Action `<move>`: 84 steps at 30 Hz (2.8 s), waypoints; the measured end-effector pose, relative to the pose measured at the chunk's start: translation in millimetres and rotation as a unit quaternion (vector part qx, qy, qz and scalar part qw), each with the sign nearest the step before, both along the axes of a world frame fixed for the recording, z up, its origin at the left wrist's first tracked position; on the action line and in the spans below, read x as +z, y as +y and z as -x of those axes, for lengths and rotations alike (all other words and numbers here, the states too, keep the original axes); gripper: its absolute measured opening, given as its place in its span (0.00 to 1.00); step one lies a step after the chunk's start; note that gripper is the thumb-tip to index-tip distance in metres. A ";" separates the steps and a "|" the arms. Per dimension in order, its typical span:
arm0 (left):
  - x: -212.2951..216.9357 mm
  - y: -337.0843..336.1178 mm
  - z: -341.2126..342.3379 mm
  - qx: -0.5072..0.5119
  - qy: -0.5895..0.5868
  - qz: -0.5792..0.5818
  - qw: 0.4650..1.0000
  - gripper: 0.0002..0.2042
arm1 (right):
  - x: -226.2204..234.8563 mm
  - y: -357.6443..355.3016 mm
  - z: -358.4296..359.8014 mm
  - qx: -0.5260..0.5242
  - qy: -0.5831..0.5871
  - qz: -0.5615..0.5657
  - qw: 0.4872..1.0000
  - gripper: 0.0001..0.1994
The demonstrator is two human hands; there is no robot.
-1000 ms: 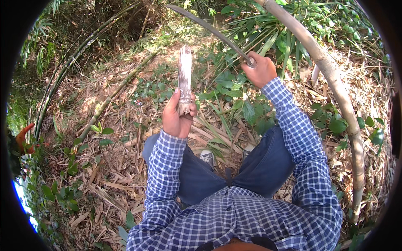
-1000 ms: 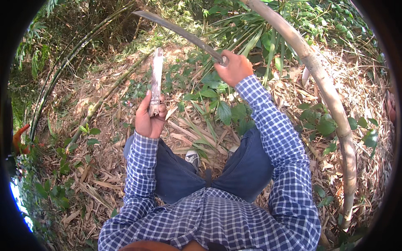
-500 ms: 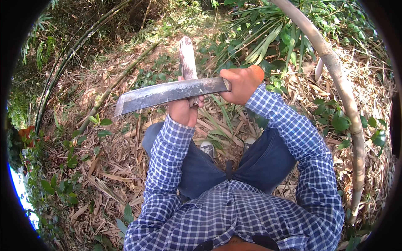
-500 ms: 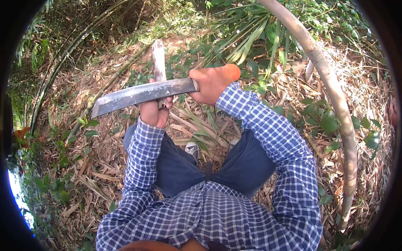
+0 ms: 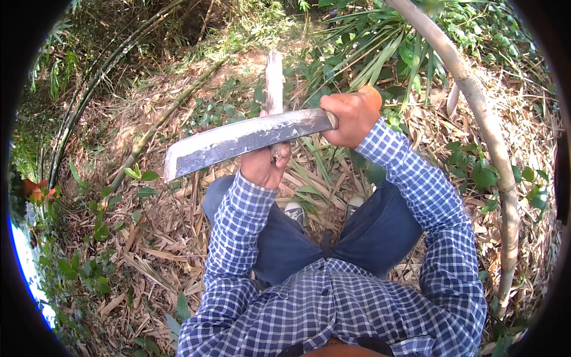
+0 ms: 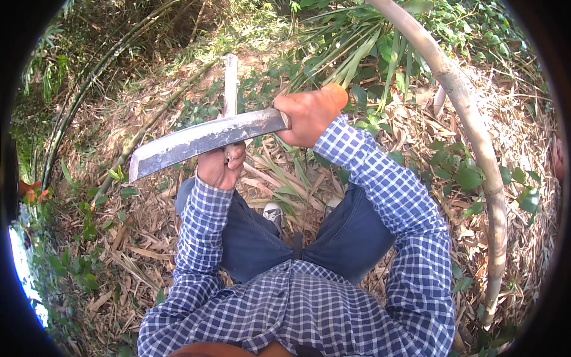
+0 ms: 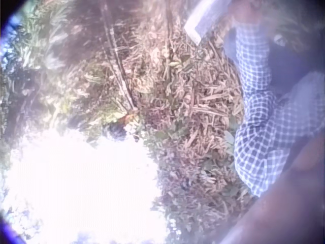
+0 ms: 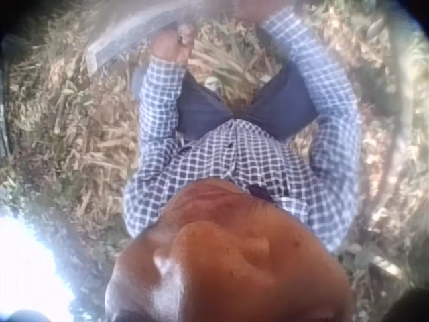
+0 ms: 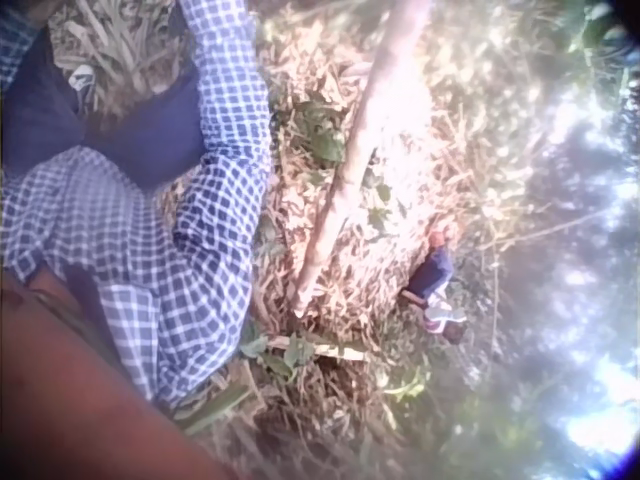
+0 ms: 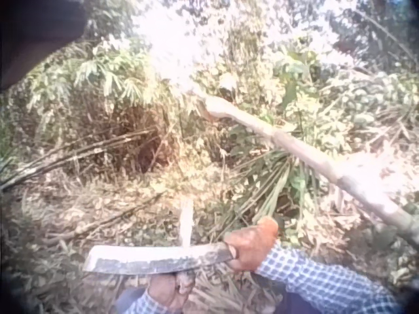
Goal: The person uses a machete to clear vegetation and cut a bamboo stalk in a forest. They then sit on the ground and split the bamboo into smaller pieces using the machete.
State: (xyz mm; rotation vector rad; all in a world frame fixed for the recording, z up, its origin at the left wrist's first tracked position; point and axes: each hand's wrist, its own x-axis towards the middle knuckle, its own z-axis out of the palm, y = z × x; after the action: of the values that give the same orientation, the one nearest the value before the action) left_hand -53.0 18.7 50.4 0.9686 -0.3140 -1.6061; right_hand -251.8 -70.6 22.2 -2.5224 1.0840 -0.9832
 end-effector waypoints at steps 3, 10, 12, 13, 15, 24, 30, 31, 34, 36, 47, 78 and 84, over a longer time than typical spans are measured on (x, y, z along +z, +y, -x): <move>-6.7 -5.2 -12.2 -0.062 0.057 0.018 0.996 0.15 | -2.8 -20.1 2.8 -0.086 0.018 -0.010 0.996 0.11; 4.1 -12.8 -11.7 -0.038 0.054 0.004 0.998 0.14 | 9.8 -13.4 -10.0 -0.047 -0.020 0.031 0.998 0.09; -1.7 -20.9 -0.8 -0.093 0.048 0.017 0.994 0.14 | 3.5 -33.1 22.9 -0.134 -0.038 0.003 0.990 0.10; -5.5 -13.4 4.3 -0.096 0.039 0.018 0.994 0.14 | -3.1 -42.7 49.0 -0.171 -0.023 -0.043 0.984 0.10; -25.6 -5.9 -7.2 -0.112 0.042 0.019 0.993 0.15 | -10.9 -33.0 57.4 -0.168 0.010 -0.099 0.981 0.11; -50.4 -19.9 -51.8 -0.108 0.005 0.031 0.994 0.19 | -11.5 -20.4 29.0 -0.189 -0.006 -0.119 0.975 0.13; -19.8 -18.1 -34.0 0.020 -0.138 0.032 0.990 0.18 | 3.1 -13.1 12.8 -0.149 -0.067 -0.081 0.983 0.11; -20.2 -19.2 -27.8 0.055 -0.169 0.003 0.984 0.18 | 5.8 -4.0 7.6 -0.134 -0.063 -0.081 0.986 0.11; -3.7 -9.7 11.8 0.055 -0.217 -0.006 0.975 0.21 | -5.7 15.4 1.0 -0.103 -0.063 -0.026 0.992 0.10; -8.3 -13.5 6.5 0.038 -0.220 0.022 0.975 0.22 | -1.1 17.6 0.2 -0.087 -0.044 -0.072 0.993 0.10; -9.3 -21.1 -4.2 0.041 -0.132 0.113 0.984 0.15 | 9.8 14.2 -11.9 -0.004 -0.026 -0.036 0.999 0.13; 13.7 -8.6 7.2 -0.046 -0.104 0.061 0.992 0.16 | 9.8 -24.6 9.7 -0.091 0.030 0.044 0.994 0.09; 16.2 -1.3 -4.4 -0.128 -0.049 0.093 0.986 0.14 | 13.2 -44.8 35.3 -0.287 0.044 -0.104 0.951 0.10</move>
State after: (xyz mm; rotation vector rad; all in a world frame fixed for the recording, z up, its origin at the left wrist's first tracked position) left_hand -48.6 17.4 66.5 0.8924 -0.6668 -1.7274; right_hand -287.1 -115.4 35.3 -2.1320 1.9026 -0.8197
